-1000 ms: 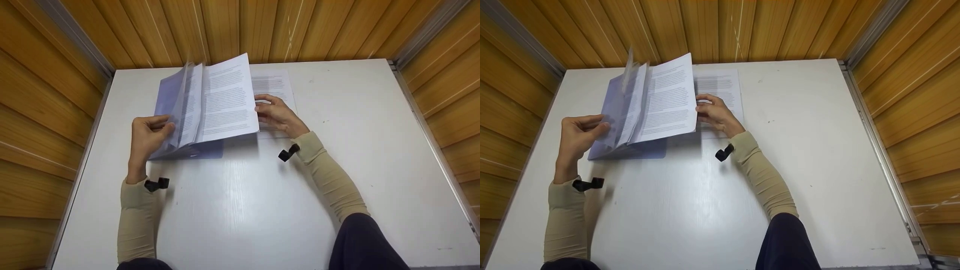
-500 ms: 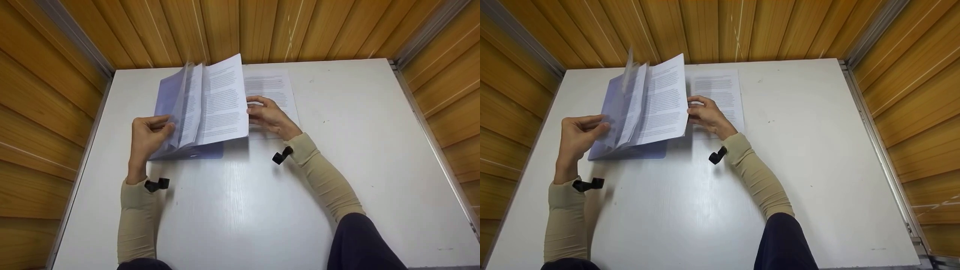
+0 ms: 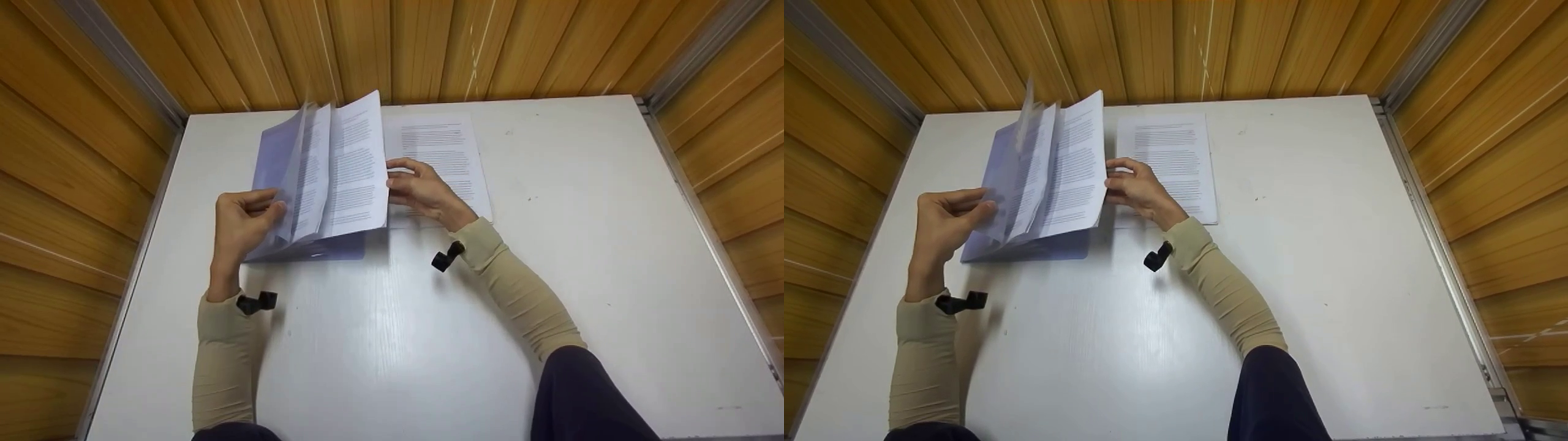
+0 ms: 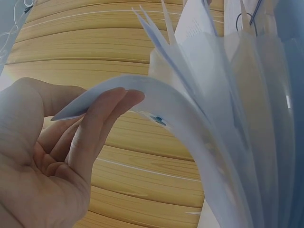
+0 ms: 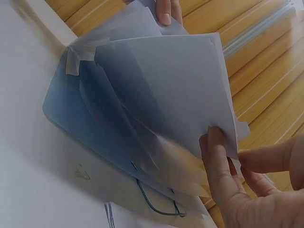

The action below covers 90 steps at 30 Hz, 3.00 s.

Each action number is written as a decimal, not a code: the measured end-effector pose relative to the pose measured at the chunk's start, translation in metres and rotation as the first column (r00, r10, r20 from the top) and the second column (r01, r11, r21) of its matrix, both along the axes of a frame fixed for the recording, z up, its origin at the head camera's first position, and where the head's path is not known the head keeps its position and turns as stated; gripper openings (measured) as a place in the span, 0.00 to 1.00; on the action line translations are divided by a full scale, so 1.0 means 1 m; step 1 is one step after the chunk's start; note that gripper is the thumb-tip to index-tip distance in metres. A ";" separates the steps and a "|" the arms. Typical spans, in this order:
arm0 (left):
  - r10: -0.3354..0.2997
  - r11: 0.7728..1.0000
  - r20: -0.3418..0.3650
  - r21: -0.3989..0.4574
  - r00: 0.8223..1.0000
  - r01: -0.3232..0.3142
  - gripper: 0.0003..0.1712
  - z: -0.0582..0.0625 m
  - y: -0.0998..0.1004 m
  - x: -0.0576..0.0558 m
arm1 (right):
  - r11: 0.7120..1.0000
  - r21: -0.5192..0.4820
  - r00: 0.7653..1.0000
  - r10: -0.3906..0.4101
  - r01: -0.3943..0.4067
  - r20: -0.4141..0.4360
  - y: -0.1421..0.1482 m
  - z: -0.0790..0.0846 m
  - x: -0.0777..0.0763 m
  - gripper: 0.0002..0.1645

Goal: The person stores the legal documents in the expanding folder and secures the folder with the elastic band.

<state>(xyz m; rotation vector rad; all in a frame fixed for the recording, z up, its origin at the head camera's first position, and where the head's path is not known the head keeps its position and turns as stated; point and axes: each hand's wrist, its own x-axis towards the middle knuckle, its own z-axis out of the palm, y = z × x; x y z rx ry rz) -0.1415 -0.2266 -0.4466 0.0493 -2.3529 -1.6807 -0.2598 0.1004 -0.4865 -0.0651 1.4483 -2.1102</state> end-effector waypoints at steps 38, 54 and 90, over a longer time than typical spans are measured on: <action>0.002 1.000 -0.007 0.004 1.000 -0.002 0.13 0.003 0.001 0.001 | 0.992 0.124 0.999 0.031 -0.026 -0.038 -0.056 0.000 0.008 0.26; -0.006 1.000 -0.015 0.009 1.000 0.006 0.13 0.002 0.000 0.001 | 0.985 0.170 0.999 0.018 -0.012 -0.034 -0.075 0.001 0.010 0.28; 0.001 1.000 -0.036 -0.005 0.999 -0.001 0.13 0.005 0.001 0.000 | 0.983 0.184 0.998 0.014 -0.004 -0.056 -0.099 0.003 0.014 0.28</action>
